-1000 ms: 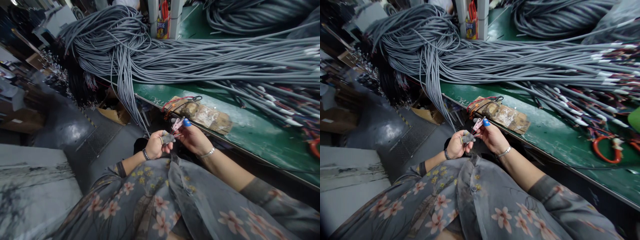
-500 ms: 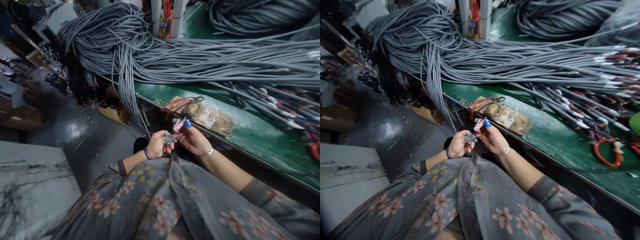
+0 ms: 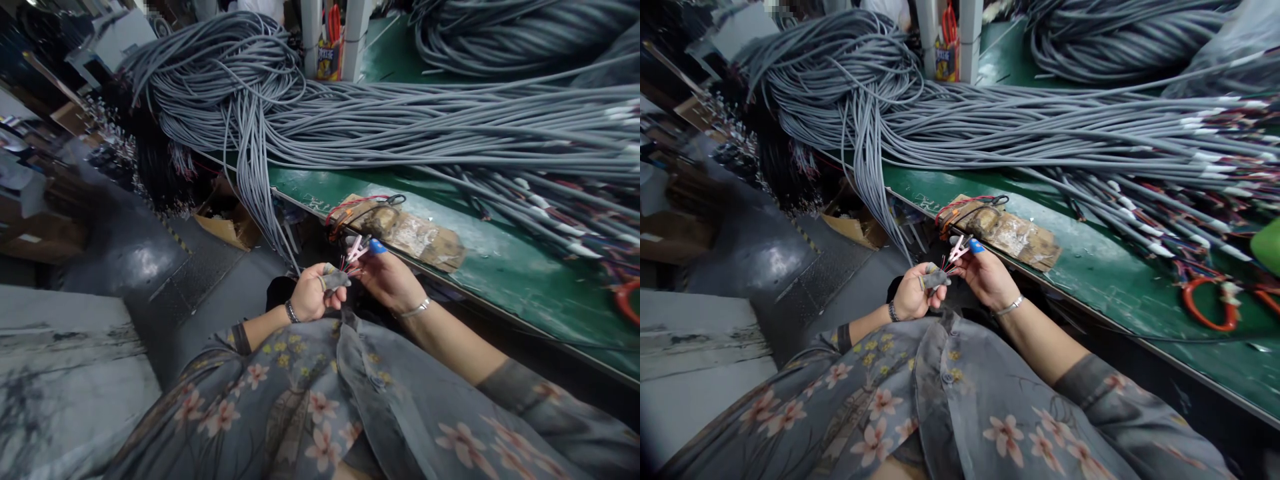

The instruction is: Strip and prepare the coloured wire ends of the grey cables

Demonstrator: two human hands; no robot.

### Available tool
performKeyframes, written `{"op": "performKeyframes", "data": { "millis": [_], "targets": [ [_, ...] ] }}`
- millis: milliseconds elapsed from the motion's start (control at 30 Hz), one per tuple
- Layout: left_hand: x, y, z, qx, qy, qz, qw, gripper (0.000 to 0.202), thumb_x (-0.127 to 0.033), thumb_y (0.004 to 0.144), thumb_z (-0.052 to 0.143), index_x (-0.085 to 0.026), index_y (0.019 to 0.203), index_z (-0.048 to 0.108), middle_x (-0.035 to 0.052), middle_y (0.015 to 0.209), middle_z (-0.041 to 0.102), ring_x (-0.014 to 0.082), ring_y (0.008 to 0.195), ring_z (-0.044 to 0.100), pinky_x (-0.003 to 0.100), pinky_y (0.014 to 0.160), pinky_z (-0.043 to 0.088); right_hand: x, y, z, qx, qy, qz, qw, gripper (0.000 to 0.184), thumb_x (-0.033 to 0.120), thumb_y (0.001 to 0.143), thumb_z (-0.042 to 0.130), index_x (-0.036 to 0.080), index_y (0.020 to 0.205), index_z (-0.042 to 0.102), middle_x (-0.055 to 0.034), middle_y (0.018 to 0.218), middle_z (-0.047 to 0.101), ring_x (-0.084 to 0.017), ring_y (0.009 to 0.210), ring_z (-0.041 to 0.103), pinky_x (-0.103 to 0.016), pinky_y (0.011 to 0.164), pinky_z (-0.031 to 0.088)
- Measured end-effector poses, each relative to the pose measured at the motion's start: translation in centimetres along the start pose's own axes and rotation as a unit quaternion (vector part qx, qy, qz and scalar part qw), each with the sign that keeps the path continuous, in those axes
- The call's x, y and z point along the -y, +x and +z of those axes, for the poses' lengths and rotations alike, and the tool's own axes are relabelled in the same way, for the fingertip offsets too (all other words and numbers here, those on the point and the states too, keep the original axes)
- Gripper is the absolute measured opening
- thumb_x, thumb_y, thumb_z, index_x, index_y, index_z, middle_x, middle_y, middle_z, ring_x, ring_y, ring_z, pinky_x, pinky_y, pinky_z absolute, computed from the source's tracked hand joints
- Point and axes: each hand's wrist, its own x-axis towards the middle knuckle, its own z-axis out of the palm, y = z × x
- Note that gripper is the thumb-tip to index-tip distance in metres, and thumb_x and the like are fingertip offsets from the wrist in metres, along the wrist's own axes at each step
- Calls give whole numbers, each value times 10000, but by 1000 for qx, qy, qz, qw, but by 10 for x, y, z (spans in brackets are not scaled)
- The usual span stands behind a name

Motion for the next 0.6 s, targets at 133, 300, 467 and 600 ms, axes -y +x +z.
{"op": "performKeyframes", "data": {
  "millis": [133,300,467,600],
  "targets": [
    [-2,3,2,4,-17,-13,1000,432,-475,476,763,-163,620,501,-32,431,544,62,295,416,174,312,248,-7,5,-4,-33,-60,-60,996,447,672,698,633,231,764,654,-8,686,653,-154,608,566,-294,584,476],
    [1,7,0,4,-21,-30,999,435,-460,482,760,-171,636,473,-34,439,547,67,301,425,173,316,249,-11,13,-9,4,-38,-5,999,523,732,639,647,224,762,660,-21,666,660,-164,592,593,-316,602,488],
    [5,10,-1,8,-21,-32,999,405,-442,540,746,-172,642,463,-27,451,551,70,308,433,170,319,243,-11,17,-7,2,10,3,1000,460,688,647,682,238,739,659,-5,651,661,-154,568,584,-314,622,504],
    [7,10,-2,6,-22,-31,999,412,-442,514,756,-172,632,468,-30,446,549,75,303,431,177,315,256,-10,15,-3,-14,38,3,999,459,683,618,708,238,724,661,5,653,660,-140,558,575,-280,573,494]
  ]
}}
